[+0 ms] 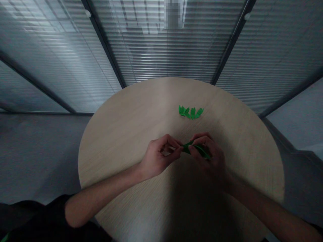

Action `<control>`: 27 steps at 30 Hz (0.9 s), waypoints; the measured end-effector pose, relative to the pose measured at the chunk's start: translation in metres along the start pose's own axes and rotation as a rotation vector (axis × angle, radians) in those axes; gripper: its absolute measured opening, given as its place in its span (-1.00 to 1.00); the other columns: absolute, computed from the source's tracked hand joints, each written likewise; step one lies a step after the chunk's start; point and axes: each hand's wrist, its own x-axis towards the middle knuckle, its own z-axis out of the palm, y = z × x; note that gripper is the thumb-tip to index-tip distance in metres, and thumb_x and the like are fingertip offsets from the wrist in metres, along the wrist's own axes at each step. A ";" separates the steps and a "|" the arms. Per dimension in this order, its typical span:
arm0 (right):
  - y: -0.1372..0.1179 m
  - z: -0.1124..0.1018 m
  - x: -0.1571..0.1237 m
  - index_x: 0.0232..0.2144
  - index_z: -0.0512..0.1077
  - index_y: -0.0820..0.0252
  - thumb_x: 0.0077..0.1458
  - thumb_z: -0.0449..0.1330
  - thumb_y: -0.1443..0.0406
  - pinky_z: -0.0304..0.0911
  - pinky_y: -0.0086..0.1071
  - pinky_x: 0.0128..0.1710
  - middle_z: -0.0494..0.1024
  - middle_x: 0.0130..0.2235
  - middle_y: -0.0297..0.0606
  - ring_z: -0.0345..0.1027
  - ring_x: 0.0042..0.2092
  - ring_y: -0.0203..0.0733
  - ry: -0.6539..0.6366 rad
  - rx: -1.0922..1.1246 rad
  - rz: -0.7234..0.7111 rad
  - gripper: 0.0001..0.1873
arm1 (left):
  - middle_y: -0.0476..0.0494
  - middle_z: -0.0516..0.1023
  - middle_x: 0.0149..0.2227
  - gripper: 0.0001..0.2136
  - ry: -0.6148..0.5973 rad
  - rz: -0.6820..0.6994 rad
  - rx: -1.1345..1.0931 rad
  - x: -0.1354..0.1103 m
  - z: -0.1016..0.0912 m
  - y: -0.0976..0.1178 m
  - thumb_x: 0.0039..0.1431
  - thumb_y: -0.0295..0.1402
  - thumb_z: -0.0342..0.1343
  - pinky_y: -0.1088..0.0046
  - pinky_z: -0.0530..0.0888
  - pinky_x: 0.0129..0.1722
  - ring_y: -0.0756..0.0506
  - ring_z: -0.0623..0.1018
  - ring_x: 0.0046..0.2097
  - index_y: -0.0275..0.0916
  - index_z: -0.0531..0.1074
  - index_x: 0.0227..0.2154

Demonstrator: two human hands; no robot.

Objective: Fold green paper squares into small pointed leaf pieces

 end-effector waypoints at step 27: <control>0.000 -0.003 -0.001 -0.31 0.40 0.11 0.23 0.27 0.37 0.35 -0.39 -0.36 0.47 -0.21 -0.28 0.39 -0.32 -0.30 0.038 -0.012 -0.014 -0.90 | -0.13 0.67 -0.29 -0.83 -0.038 -0.057 -0.125 0.003 0.000 0.005 0.17 -0.39 0.33 0.61 0.59 -0.46 0.02 0.64 -0.42 -0.27 0.44 -0.27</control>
